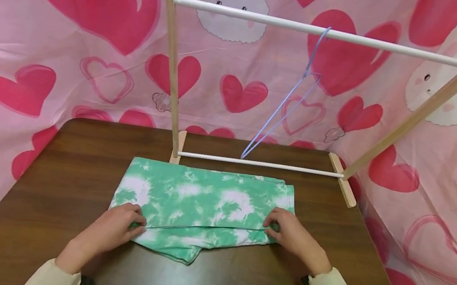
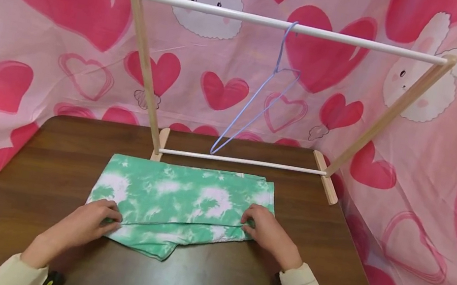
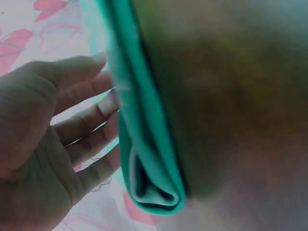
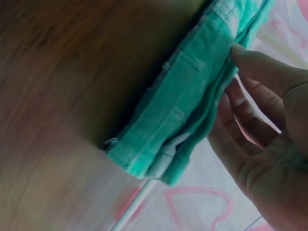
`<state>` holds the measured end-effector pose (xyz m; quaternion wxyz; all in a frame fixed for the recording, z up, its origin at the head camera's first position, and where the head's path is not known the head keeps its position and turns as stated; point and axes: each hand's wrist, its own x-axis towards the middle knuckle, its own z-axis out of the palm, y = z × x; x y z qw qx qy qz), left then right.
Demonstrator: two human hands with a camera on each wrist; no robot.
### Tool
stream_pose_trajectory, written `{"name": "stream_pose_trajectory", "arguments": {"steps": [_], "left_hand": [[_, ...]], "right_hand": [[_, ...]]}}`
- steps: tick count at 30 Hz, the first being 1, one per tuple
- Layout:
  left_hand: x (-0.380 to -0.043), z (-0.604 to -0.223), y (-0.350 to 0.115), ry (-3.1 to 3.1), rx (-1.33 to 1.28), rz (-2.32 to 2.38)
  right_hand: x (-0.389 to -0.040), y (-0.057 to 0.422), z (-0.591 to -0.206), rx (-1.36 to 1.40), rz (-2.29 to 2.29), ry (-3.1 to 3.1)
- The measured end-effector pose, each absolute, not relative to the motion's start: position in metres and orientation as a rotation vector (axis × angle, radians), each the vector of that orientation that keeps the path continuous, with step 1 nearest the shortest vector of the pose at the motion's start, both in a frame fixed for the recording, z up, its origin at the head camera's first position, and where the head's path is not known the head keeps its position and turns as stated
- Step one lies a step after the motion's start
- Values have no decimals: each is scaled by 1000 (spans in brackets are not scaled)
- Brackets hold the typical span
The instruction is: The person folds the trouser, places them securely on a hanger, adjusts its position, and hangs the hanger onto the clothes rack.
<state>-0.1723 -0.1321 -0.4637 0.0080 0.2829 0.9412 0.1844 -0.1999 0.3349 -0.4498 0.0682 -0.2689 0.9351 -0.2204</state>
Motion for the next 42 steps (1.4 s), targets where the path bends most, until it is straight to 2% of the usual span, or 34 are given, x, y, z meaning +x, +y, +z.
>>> {"name": "stream_pose_trajectory", "arguments": {"steps": [9, 14, 19, 25, 31, 37, 42], "left_hand": [[-176, -459, -137, 2826, 589, 603], [-175, -464, -142, 2782, 587, 660], [-176, -463, -143, 2772, 588, 664], [-181, -457, -144, 2773, 564, 619], [-187, -459, -147, 2848, 607, 588], [-195, -465, -152, 2912, 684, 574], [-196, -470, -151, 2890, 688, 560]], "right_hand": [[-200, 334, -445, -777, -653, 2788], [-199, 333, -444, -729, -668, 2750], [-207, 335, -429, -802, -755, 2656], [-227, 329, -360, -816, -1043, 2793], [-260, 317, -279, -638, -1396, 2968], [-301, 312, -234, -417, -1823, 2992], [-326, 310, -212, -269, -1900, 3048]]}}
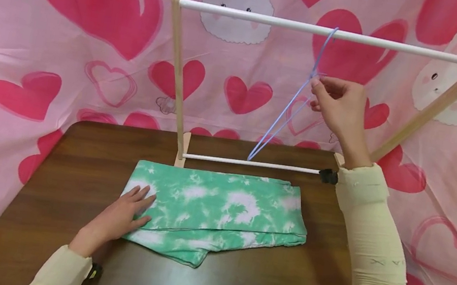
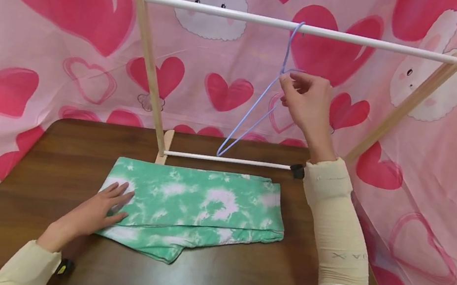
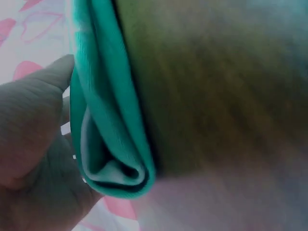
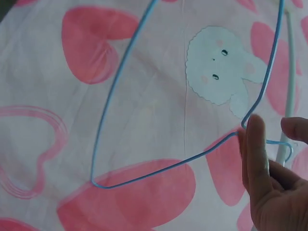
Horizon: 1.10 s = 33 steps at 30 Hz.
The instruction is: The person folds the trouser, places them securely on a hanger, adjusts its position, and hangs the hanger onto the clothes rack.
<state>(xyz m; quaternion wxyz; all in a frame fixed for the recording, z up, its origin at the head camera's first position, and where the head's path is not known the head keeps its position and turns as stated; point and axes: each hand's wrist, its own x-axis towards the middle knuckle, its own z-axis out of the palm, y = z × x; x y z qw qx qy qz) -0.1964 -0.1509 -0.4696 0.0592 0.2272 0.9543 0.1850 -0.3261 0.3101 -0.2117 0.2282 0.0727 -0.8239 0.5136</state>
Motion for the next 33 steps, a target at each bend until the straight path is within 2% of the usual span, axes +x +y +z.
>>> {"name": "stream_pose_trajectory", "arguments": {"steps": [8, 16, 26, 33], "left_hand": [[-195, -465, -142, 2933, 749, 501], [-197, -467, -137, 2916, 685, 579], [-203, -465, -132, 2866, 630, 607], [-205, -465, -133, 2858, 651, 599]], "right_hand": [[-345, 298, -195, 38, 1120, -2295], [-357, 296, -197, 8, 952, -2300], [-362, 305, -193, 78, 1303, -2186], [-363, 301, -192, 139, 1358, -2086]]}}
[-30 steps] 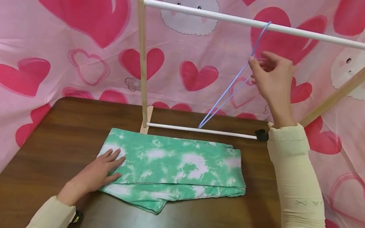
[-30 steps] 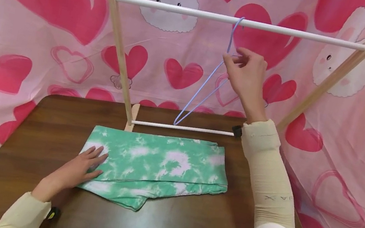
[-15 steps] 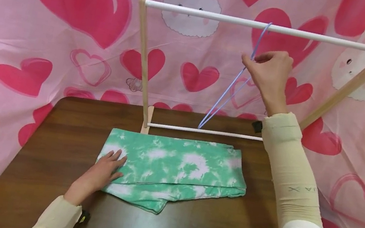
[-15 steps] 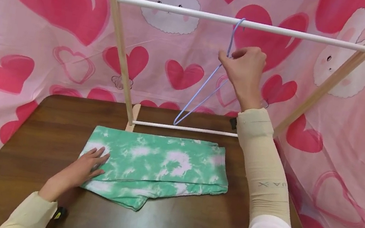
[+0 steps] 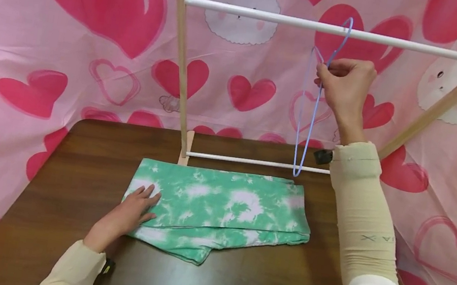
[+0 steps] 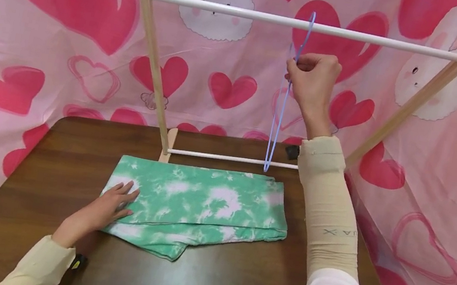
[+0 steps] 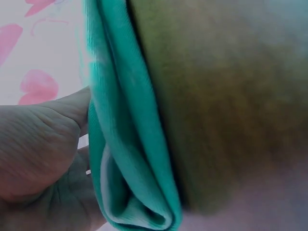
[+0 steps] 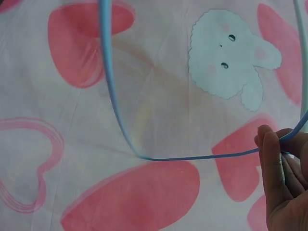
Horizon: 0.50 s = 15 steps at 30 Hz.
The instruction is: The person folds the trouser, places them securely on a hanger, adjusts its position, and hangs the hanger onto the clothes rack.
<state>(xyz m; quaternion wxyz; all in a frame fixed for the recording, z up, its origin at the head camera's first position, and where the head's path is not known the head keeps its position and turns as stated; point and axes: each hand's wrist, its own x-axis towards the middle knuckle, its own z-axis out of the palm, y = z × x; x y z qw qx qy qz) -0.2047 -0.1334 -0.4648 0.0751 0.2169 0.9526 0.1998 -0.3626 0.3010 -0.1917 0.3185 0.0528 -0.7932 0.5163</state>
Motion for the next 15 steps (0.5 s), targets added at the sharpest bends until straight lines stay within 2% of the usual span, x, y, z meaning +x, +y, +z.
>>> {"name": "stream_pose_trajectory", "arguments": {"steps": [8, 15], "left_hand": [[-208, -461, -133, 2791, 649, 616], [-207, -457, -136, 2806, 667, 599]], "right_hand": [[-353, 295, -196, 199, 1446, -1982], [-340, 288, -213, 298, 1708, -1855]]}}
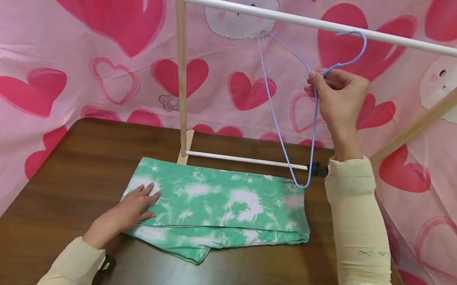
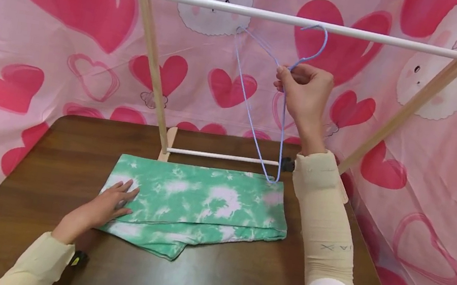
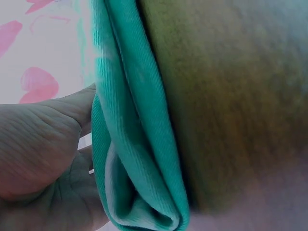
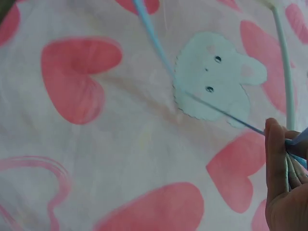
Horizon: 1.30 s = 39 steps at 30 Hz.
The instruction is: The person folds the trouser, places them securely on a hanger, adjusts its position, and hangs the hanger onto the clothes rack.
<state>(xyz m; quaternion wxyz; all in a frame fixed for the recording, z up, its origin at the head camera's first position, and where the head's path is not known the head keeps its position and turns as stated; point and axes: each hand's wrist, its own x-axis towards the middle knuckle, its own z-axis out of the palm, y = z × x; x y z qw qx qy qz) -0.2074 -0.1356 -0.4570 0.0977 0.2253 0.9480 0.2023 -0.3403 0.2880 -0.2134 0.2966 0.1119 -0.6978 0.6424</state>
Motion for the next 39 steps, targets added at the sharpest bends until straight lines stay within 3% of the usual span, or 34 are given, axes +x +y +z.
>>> {"name": "stream_pose_trajectory", "arguments": {"steps": [13, 29, 39], "left_hand": [[-209, -459, -136, 2799, 672, 632], [-209, -461, -138, 2798, 647, 633], [-212, -460, -134, 2803, 648, 591]], "right_hand": [[-313, 261, -257, 346, 1855, -1839], [-307, 218, -361, 343, 1859, -2203], [-299, 210, -394, 380, 1783, -2538]]}}
